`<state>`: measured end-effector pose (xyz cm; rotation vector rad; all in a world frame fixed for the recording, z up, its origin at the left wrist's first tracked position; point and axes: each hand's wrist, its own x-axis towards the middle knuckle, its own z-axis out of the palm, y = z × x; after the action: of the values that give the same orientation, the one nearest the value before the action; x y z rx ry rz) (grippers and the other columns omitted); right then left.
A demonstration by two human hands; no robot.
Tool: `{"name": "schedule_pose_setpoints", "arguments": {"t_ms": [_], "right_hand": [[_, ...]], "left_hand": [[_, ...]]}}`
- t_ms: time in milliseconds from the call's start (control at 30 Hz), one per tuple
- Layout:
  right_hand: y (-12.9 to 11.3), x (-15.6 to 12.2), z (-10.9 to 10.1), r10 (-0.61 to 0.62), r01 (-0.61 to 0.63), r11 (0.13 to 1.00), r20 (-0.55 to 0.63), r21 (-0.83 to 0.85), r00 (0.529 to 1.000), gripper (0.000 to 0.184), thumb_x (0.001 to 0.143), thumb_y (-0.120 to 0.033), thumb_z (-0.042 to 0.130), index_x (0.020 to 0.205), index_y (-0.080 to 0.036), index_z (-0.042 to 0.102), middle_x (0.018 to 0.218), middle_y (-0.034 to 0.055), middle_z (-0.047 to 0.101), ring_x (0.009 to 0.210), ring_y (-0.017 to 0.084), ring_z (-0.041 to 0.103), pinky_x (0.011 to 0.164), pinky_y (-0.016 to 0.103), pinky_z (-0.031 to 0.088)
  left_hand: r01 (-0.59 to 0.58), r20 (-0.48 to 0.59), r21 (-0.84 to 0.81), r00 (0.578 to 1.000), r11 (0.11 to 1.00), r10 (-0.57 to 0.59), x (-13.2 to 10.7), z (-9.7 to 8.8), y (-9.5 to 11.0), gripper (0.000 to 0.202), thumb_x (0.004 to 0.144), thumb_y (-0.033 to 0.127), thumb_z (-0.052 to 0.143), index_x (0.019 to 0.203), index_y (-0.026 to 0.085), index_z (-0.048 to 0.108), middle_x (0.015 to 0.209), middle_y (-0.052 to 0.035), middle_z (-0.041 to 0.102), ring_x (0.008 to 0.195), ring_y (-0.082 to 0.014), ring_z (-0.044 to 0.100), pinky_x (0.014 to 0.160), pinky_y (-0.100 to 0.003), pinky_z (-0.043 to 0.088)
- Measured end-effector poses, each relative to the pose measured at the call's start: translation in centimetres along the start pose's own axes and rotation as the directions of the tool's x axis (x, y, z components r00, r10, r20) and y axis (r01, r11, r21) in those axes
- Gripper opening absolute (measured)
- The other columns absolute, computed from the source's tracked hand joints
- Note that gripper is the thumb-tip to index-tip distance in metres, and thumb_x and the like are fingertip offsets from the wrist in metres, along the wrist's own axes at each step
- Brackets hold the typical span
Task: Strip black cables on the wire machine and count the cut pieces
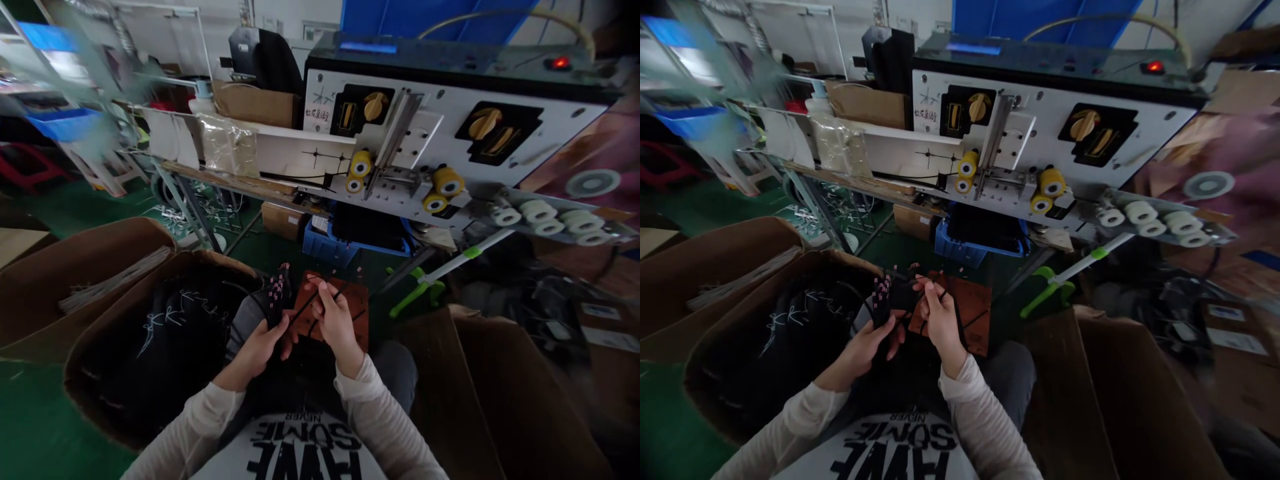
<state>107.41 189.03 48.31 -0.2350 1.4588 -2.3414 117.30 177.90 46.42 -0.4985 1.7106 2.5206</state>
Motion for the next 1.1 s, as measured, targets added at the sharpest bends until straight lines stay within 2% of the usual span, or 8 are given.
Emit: {"name": "schedule_pose_setpoints", "arguments": {"t_ms": [267, 400, 533, 700, 800, 933, 1000, 1100], "right_hand": [[-1.1, 0.1, 0.1, -0.145, 0.168, 0.98, -0.199, 0.103, 0.969, 0.027, 0.081, -0.043, 0.059, 0.102, -0.028, 0.068, 0.1, 0.0005, 0.063, 0.047, 0.003, 0.029, 0.039, 0.02, 0.022], [-2.4, 0.3, -0.4, -0.213, 0.233, 0.968, -0.186, 0.094, 0.959, 0.024, 0.083, -0.04, 0.059, 0.101, -0.026, 0.067, 0.099, 0.0017, 0.062, 0.05, 0.003, 0.032, 0.041, 0.019, 0.025], [-2.8, 0.1, -0.6, -0.273, 0.285, 0.956, -0.15, 0.067, 0.95, 0.021, 0.085, -0.041, 0.057, 0.081, -0.021, 0.063, 0.081, -0.0002, 0.061, 0.048, 0.004, 0.034, 0.04, 0.018, 0.024], [-2.5, -0.2, -0.7, -0.266, 0.286, 0.954, -0.187, 0.088, 0.946, 0.023, 0.087, -0.041, 0.055, 0.076, -0.021, 0.053, 0.074, -0.0022, 0.06, 0.046, 0.005, 0.034, 0.042, 0.018, 0.025], [-2.0, -0.7, -0.7, -0.254, 0.273, 0.958, -0.188, 0.084, 0.949, 0.023, 0.089, -0.04, 0.053, 0.077, -0.02, 0.051, 0.069, -0.0027, 0.06, 0.046, 0.005, 0.034, 0.044, 0.019, 0.027], [-0.6, -1.7, -0.5, -0.272, 0.276, 0.961, -0.134, 0.01, 0.953, 0.024, 0.091, -0.04, 0.05, 0.077, -0.02, 0.05, 0.069, -0.0019, 0.061, 0.049, 0.007, 0.04, 0.049, 0.021, 0.032], [0.2, -2.2, -0.3, -0.293, 0.29, 0.956, -0.067, -0.053, 0.954, 0.025, 0.092, -0.04, 0.047, 0.077, -0.02, 0.05, 0.07, -0.0009, 0.061, 0.055, 0.009, 0.047, 0.055, 0.024, 0.036], [0.0, -2.4, -0.4, -0.402, 0.393, 0.908, -0.036, -0.147, 0.915, 0.028, 0.093, -0.042, 0.042, 0.075, -0.021, 0.049, 0.068, 0.0001, 0.06, 0.075, 0.016, 0.057, 0.071, 0.032, 0.043]], "left_hand": [[0.066, 0.003, 0.004, 0.998, 0.998, -0.066, 0.2, 0.2, -0.3, 0.056, 0.072, 0.055, 0.064, 0.105, 0.01, 0.057, 0.069, -0.0031, 0.063, 0.054, -0.0126, 0.058, 0.046, -0.023, 0.044], [0.086, 0.058, 0.041, 0.994, 0.995, -0.088, 0.2, 0.3, -0.8, 0.054, 0.074, 0.057, 0.06, 0.1, 0.01, 0.056, 0.065, -0.002, 0.062, 0.048, -0.0112, 0.055, 0.044, -0.022, 0.042], [0.093, 0.085, 0.039, 0.992, 0.995, -0.096, 0.2, 0.1, -1.2, 0.049, 0.076, 0.057, 0.059, 0.095, 0.012, 0.056, 0.064, -0.0019, 0.061, 0.046, -0.0107, 0.054, 0.043, -0.022, 0.039], [-0.011, 0.113, -0.081, 0.993, 0.997, 0.02, 0.0, -1.3, -0.9, 0.046, 0.079, 0.051, 0.06, 0.101, 0.011, 0.058, 0.072, -0.0031, 0.061, 0.046, -0.007, 0.05, 0.045, -0.021, 0.034], [-0.069, 0.057, -0.175, 0.995, 0.982, 0.08, 0.1, -2.1, -0.6, 0.045, 0.08, 0.049, 0.06, 0.106, 0.012, 0.058, 0.072, -0.0018, 0.06, 0.042, -0.0038, 0.043, 0.042, -0.02, 0.029], [-0.15, -0.139, -0.29, 0.984, 0.945, 0.113, 0.6, -2.5, 0.0, 0.045, 0.079, 0.05, 0.06, 0.108, 0.016, 0.056, 0.068, 0.001, 0.059, 0.037, -0.0027, 0.037, 0.04, -0.018, 0.028], [-0.173, -0.243, -0.317, 0.965, 0.933, 0.096, 1.0, -2.8, 0.4, 0.04, 0.077, 0.05, 0.063, 0.098, 0.016, 0.058, 0.069, -0.0001, 0.061, 0.041, -0.0053, 0.045, 0.043, -0.019, 0.035], [-0.201, -0.335, -0.314, 0.938, 0.928, 0.09, 1.6, -3.6, 1.2, 0.034, 0.075, 0.048, 0.066, 0.08, 0.015, 0.058, 0.078, -0.0051, 0.066, 0.065, -0.0143, 0.062, 0.059, -0.025, 0.048]]}}
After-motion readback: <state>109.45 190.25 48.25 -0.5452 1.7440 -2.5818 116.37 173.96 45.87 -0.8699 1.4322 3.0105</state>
